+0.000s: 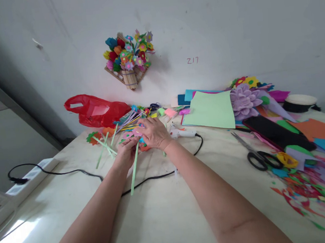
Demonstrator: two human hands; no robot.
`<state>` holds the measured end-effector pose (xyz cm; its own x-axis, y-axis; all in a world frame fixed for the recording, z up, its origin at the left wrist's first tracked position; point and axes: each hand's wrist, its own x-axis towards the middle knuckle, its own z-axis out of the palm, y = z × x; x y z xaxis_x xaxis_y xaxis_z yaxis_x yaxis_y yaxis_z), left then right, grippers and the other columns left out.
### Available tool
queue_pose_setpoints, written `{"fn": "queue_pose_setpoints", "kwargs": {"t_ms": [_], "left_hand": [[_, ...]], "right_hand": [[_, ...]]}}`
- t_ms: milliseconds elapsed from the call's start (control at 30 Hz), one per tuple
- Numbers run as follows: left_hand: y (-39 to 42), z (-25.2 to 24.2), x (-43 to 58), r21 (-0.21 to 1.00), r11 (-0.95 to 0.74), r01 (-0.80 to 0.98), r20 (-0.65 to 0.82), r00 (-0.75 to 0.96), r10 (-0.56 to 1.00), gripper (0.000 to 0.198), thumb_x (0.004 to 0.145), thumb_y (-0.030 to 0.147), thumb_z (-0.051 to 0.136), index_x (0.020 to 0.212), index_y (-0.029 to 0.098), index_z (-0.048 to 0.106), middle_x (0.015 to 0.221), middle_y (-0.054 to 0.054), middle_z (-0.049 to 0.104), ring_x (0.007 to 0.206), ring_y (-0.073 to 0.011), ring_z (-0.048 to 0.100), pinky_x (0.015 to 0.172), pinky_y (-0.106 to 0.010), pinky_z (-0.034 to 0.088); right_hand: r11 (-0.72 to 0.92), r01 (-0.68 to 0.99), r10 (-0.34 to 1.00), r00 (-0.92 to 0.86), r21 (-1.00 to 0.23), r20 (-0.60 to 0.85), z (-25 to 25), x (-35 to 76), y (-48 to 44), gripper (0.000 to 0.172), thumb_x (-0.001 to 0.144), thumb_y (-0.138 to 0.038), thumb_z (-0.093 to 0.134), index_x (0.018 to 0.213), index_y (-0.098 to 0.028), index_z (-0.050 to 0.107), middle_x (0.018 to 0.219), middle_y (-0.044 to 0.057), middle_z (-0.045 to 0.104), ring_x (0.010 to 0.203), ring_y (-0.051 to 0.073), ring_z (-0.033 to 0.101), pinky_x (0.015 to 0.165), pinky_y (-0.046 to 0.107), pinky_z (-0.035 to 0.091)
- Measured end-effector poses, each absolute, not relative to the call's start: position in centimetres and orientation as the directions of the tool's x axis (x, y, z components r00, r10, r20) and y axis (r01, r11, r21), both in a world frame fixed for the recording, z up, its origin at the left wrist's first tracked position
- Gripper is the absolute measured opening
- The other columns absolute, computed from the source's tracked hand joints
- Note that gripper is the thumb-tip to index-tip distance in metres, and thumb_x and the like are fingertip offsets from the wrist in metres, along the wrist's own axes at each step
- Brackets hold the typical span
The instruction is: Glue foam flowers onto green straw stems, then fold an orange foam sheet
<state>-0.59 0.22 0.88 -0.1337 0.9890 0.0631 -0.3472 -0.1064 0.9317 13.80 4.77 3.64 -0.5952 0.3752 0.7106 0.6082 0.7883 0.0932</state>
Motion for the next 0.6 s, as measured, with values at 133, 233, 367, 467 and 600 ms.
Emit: {"fn": "queue_pose_setpoints", "kwargs": {"t_ms": [133, 233, 367, 467, 600], "left_hand": [[0.2, 0.9, -0.6, 0.926, -0.116, -0.358, 0.074, -0.128, 0.989, 0.024, 0.052, 0.030, 0.075, 0.066, 0.013, 0.064, 0.051, 0.000, 0.058, 0.040, -0.0083, 0.048, 0.039, -0.021, 0.038], [0.1, 1.0, -0.6, 0.923, -0.119, -0.365, 0.078, -0.125, 0.989, 0.024, 0.054, 0.030, 0.075, 0.067, 0.013, 0.065, 0.051, 0.000, 0.059, 0.041, -0.0086, 0.049, 0.039, -0.020, 0.038], [0.1, 1.0, -0.6, 0.919, -0.113, -0.379, 0.073, -0.120, 0.990, 0.024, 0.053, 0.030, 0.075, 0.067, 0.013, 0.065, 0.051, -0.001, 0.059, 0.042, -0.0089, 0.050, 0.039, -0.020, 0.039], [0.1, 1.0, -0.5, 0.924, -0.110, -0.365, 0.071, -0.119, 0.990, 0.024, 0.054, 0.030, 0.075, 0.068, 0.014, 0.066, 0.051, -0.001, 0.059, 0.041, -0.0091, 0.050, 0.039, -0.020, 0.039], [0.1, 0.9, -0.6, 0.926, -0.112, -0.360, 0.075, -0.113, 0.991, 0.023, 0.056, 0.030, 0.074, 0.068, 0.014, 0.066, 0.050, -0.001, 0.059, 0.041, -0.0092, 0.049, 0.040, -0.021, 0.039]], "right_hand": [[0.821, 0.570, 0.374, -0.590, 0.042, 0.715, 3.4, 13.7, 5.2, 0.031, 0.080, -0.017, 0.049, 0.104, -0.024, 0.068, 0.118, 0.005, 0.059, 0.103, 0.024, 0.045, 0.087, 0.040, 0.034], [0.845, 0.527, 0.408, -0.518, -0.095, 0.752, 3.0, 13.4, 5.9, 0.029, 0.081, -0.017, 0.050, 0.099, -0.025, 0.071, 0.108, 0.004, 0.065, 0.098, 0.022, 0.049, 0.086, 0.037, 0.037], [0.844, 0.447, 0.497, -0.443, -0.297, 0.746, 2.8, 13.0, 6.6, 0.023, 0.080, -0.016, 0.055, 0.091, -0.026, 0.073, 0.094, 0.003, 0.070, 0.091, 0.018, 0.056, 0.085, 0.032, 0.041], [0.835, 0.386, 0.539, -0.427, -0.393, 0.726, 2.9, 13.0, 6.6, 0.023, 0.079, -0.013, 0.057, 0.088, -0.026, 0.074, 0.089, 0.002, 0.071, 0.089, 0.016, 0.059, 0.086, 0.031, 0.041], [0.839, 0.345, 0.540, -0.428, -0.421, 0.724, 3.0, 13.0, 6.5, 0.022, 0.078, -0.010, 0.058, 0.086, -0.024, 0.074, 0.087, 0.003, 0.072, 0.088, 0.016, 0.060, 0.086, 0.031, 0.041]]}}
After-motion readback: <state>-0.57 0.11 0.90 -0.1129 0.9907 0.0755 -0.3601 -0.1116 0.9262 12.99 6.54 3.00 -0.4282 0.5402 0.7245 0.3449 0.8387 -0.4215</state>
